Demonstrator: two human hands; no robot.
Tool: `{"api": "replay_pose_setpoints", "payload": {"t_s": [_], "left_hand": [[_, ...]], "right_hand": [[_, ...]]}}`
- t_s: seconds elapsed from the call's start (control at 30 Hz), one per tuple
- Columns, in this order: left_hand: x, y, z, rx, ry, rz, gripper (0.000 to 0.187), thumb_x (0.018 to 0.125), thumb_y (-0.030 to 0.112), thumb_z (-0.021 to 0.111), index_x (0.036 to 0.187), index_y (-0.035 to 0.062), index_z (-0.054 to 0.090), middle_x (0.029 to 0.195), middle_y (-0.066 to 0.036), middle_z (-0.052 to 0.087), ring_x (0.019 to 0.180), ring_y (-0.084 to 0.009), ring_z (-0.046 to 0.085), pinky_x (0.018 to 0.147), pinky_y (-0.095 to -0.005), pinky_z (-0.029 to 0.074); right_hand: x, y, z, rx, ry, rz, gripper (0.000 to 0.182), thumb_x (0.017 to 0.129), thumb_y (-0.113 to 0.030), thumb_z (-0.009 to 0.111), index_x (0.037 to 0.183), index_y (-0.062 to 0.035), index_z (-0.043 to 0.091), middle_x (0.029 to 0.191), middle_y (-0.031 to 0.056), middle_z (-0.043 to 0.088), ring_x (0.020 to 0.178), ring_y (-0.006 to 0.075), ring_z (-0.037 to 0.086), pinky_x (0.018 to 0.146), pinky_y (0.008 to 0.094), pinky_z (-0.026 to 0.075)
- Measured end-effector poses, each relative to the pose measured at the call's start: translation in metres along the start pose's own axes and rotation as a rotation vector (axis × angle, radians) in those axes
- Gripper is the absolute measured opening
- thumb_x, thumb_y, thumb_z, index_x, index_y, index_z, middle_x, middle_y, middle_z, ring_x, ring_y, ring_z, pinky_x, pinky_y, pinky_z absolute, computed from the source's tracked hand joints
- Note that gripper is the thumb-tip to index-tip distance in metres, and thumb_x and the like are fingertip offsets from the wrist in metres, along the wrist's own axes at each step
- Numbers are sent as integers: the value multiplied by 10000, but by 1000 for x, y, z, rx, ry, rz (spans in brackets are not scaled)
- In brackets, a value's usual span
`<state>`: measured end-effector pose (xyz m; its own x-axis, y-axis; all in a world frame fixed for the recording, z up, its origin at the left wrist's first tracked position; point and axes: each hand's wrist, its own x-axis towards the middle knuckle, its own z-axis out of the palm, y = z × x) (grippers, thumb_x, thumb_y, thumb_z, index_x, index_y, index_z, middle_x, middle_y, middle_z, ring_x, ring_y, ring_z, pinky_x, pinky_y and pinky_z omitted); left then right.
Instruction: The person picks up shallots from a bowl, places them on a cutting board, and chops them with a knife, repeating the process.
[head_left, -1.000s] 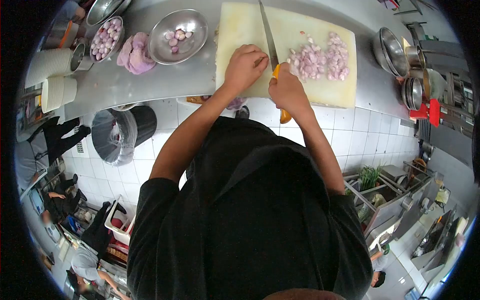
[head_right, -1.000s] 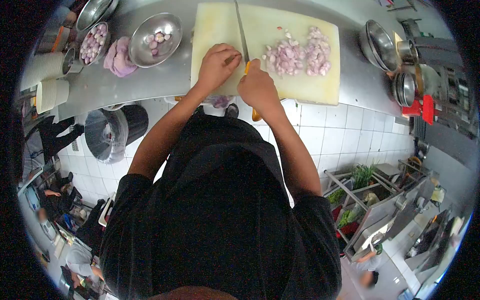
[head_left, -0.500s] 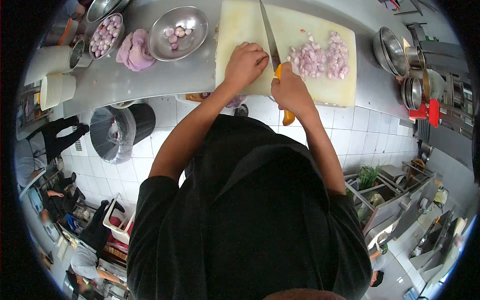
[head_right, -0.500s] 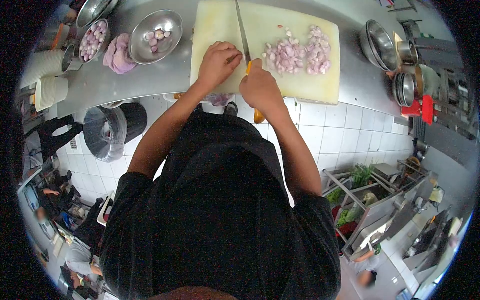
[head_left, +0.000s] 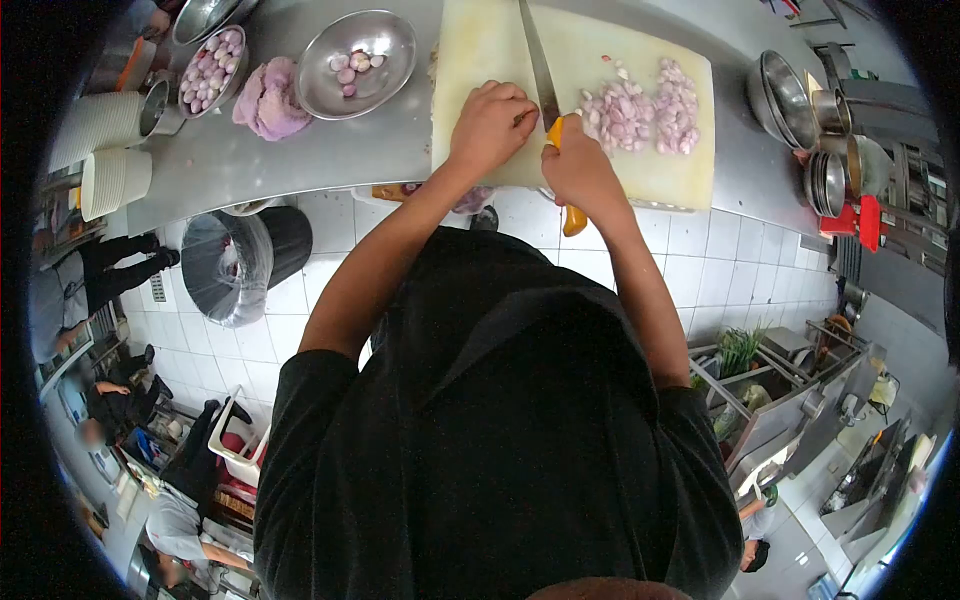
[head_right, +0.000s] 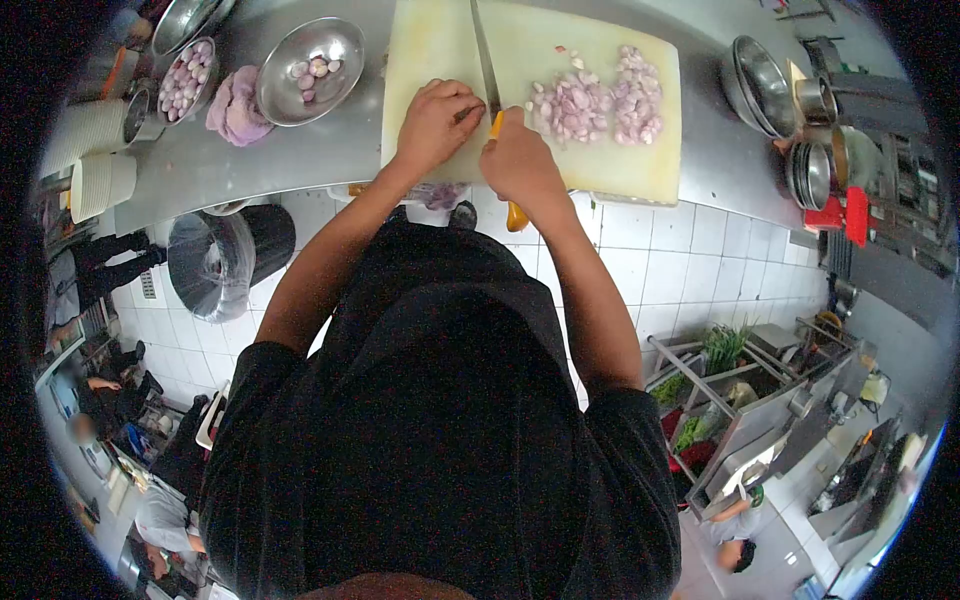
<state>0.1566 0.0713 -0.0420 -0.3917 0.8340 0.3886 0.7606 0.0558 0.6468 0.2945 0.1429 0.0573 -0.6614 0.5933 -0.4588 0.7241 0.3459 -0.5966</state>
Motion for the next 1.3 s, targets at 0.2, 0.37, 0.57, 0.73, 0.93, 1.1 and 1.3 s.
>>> {"api": "replay_pose_setpoints", "payload": {"t_s": [0.2,0.37,0.57,0.73,0.93,1.1,1.3], "left_hand": [[0,1,-1,9,24,12,107,832,133,715,910,69,748,921,-62,662,903,-290,605,843,-399,489],[0,1,-1,-6,28,3,116,835,151,715,913,72,750,920,-63,658,918,-290,603,846,-403,487],[-2,2,0,34,6,5,129,825,174,726,901,75,756,938,-60,668,938,-291,608,853,-407,491],[-1,-5,5,15,30,41,165,806,164,739,950,85,758,948,-80,675,925,-300,611,849,-418,500],[5,-7,-32,-80,116,-17,221,844,182,740,1047,97,754,1054,-105,689,1018,-314,635,884,-395,525],[16,-57,-128,272,115,-332,269,819,200,738,1070,106,763,1192,-123,680,1047,-320,663,925,-400,527],[17,-125,-150,561,-205,-222,255,810,124,659,1039,118,772,1058,-167,707,1000,-361,674,882,-458,552]], "right_hand": [[-11,-9,-9,16,-10,18,274,890,-97,503,1078,84,421,693,257,649,530,341,672,556,449,555],[-1,1,7,-7,22,19,299,880,-109,519,1095,72,416,765,300,660,663,430,689,696,504,559],[13,20,25,-95,133,-65,318,881,-133,543,1101,52,406,868,364,649,873,531,648,808,578,510],[19,23,27,-83,119,-51,310,890,-130,535,1114,40,404,901,368,648,890,535,642,816,583,506],[15,16,7,12,81,-33,270,913,-112,487,1122,47,427,828,332,660,738,461,684,713,541,542],[17,25,14,20,108,-44,265,923,-104,470,1135,48,424,773,290,665,586,387,678,637,498,554],[7,12,7,88,56,17,283,923,-111,478,1154,37,409,794,295,661,632,421,678,660,505,553]]}}
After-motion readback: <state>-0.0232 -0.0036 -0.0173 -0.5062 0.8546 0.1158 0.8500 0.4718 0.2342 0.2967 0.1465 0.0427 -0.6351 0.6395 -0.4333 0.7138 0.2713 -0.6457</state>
